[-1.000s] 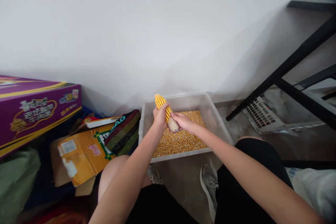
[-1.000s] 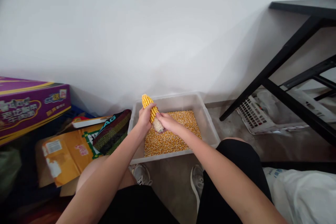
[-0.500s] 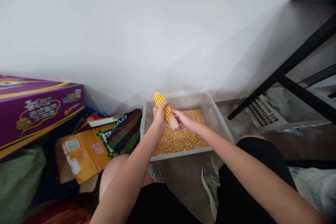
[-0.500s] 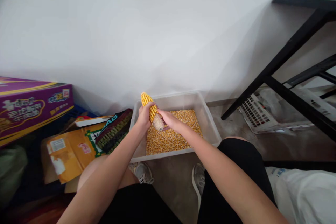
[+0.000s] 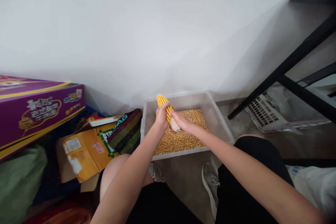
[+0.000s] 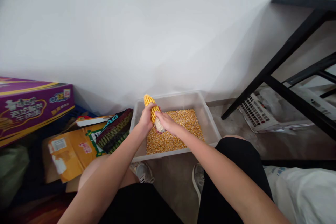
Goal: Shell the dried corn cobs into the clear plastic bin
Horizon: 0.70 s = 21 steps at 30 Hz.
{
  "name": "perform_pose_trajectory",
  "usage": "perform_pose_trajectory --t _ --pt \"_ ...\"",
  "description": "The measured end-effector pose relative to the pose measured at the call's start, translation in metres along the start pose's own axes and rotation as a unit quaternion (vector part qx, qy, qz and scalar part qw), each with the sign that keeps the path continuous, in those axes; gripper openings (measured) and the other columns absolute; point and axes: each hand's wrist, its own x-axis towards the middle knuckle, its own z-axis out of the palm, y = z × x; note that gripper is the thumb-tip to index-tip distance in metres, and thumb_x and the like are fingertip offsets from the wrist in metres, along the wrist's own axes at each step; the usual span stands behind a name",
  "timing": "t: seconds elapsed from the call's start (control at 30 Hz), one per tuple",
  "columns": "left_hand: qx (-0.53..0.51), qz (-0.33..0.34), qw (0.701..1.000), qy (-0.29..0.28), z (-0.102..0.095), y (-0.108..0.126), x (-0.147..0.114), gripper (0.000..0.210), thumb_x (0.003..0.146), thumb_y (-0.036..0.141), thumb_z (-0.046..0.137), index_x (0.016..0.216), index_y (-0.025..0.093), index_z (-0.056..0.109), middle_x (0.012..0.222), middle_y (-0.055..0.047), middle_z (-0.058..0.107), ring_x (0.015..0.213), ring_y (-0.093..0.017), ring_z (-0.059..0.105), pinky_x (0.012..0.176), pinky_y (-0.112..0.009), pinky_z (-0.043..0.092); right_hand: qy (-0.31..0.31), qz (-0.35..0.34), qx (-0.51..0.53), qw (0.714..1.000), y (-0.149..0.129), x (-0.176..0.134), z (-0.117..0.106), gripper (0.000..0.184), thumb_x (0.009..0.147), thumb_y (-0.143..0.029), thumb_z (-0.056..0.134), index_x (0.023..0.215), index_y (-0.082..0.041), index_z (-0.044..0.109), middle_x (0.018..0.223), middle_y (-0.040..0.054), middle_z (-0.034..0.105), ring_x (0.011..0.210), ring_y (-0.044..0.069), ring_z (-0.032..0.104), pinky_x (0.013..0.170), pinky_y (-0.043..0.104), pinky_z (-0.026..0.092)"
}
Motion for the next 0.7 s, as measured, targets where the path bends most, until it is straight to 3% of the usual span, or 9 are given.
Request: perform_pose_trajectory --t 0.13,0.33,0.43,0.6,0.7 --pt "-0.002 -0.016 1.0 -0.008 0.0 0.002 0.0 0.022 0.058 0.025 0.065 0.076 0.013 0.058 0.059 -0.002 0.056 0.056 -0.014 0.056 0.054 -0.025 0.044 0.015 0.003 -0.002 1.0 0.0 0.0 0.001 0.023 0.089 -0.04 0.036 0.082 -0.021 0.046 0.054 -0.0019 0.052 0.043 0.015 0.052 0.039 0.026 0.044" --pt "0.013 -0.015 1.0 0.006 0.001 0.0 0.003 0.023 0.057 0.026 0.066 0.073 0.013 0.056 0.06 -0.001 0.056 0.049 -0.011 0.052 0.049 -0.025 0.041 -0.01 0.106 0.058 0.993 -0.004 0.004 -0.002 0.03 0.087 -0.039 0.032 0.085 -0.017 0.052 0.057 0.0025 0.057 0.045 0.017 0.055 0.043 0.031 0.049" --pt "0.021 -0.018 1.0 0.012 0.001 -0.001 0.004 0.021 0.058 0.026 0.066 0.071 0.013 0.054 0.058 0.0 0.055 0.047 -0.011 0.05 0.048 -0.024 0.04 -0.013 0.089 0.045 0.995 -0.001 0.007 -0.007 0.028 0.086 -0.035 0.031 0.083 -0.017 0.052 0.057 0.0028 0.058 0.045 0.017 0.055 0.043 0.031 0.049" --pt "-0.009 -0.032 0.999 0.008 0.001 0.002 0.005 0.018 0.058 0.023 0.064 0.07 0.013 0.054 0.059 -0.001 0.056 0.05 -0.011 0.052 0.051 -0.023 0.043 -0.021 0.007 -0.104 0.994 -0.002 0.004 -0.018 0.029 0.085 -0.038 0.038 0.076 -0.017 0.055 0.061 0.0035 0.06 0.049 0.017 0.057 0.04 0.026 0.046" --pt "-0.007 -0.025 0.999 0.02 0.002 0.005 0.004 0.02 0.057 0.022 0.065 0.071 0.013 0.055 0.061 -0.002 0.057 0.053 -0.011 0.054 0.052 -0.023 0.043 -0.008 -0.002 -0.17 0.985 -0.011 0.0 -0.024 0.028 0.084 -0.039 0.043 0.077 -0.017 0.059 0.068 0.0036 0.063 0.056 0.016 0.059 0.042 0.023 0.046"
